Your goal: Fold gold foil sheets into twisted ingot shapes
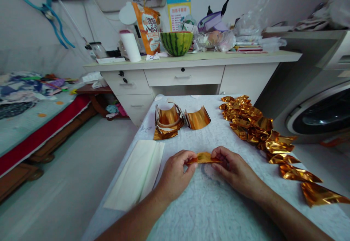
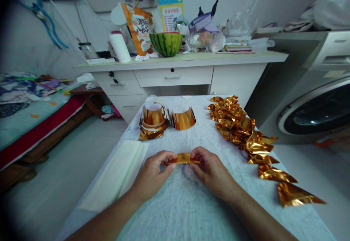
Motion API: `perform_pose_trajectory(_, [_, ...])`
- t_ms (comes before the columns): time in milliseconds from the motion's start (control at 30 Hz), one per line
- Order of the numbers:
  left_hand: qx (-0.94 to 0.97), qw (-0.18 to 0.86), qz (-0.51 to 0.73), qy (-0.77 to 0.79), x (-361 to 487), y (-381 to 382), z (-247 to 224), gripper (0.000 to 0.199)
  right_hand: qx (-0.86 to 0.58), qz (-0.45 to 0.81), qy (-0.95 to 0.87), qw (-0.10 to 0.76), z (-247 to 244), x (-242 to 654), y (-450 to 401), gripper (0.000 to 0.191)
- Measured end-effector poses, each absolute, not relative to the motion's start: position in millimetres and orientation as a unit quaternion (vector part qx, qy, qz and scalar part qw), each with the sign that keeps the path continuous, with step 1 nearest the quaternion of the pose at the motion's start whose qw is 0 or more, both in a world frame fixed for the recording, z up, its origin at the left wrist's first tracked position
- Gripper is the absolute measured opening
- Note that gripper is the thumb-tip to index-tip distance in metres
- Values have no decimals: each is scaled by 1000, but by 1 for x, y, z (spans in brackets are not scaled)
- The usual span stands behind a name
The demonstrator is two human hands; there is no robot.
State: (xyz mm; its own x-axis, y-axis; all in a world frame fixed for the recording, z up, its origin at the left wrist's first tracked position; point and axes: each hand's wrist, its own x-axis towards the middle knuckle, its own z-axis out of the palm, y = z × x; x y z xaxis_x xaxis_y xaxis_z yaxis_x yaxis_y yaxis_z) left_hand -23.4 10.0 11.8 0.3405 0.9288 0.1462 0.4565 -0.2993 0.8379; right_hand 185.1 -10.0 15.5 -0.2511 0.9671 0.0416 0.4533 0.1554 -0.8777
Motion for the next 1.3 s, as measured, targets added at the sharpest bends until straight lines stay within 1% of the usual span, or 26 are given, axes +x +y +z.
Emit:
perform_pose_trajectory(300, [737,355,323,477,-23,10,10,20,-516,390,-697,311,9,185,-10,6])
perform_pose_trajectory(467, [747,337,303,487,-24,10,9,20,-526,352,-717,293,15,183,-11,6])
perform_pose_trajectory(600, [745,344,302,485,-23,9,8,18,-538,327,-725,280,20,181,-12,10])
perform_pose_trajectory(733, [736,355,305,489,-22,8,9,14,-535,325,-725,288,20,180,-12,10])
perform_pose_trajectory(900, [740,355,303,484,-23,8,12,11,-527,335,-723,296,19,179,-11,5])
perform_pose_trajectory(1067, [766,318,288,479,-23,7,13,14,-530,332,-726,285,21,178,-13,6])
perform_pose_trajectory(1300, [791,276,265,477,-22,6,7,19,-574,270,-729,257,18,175,-14,10])
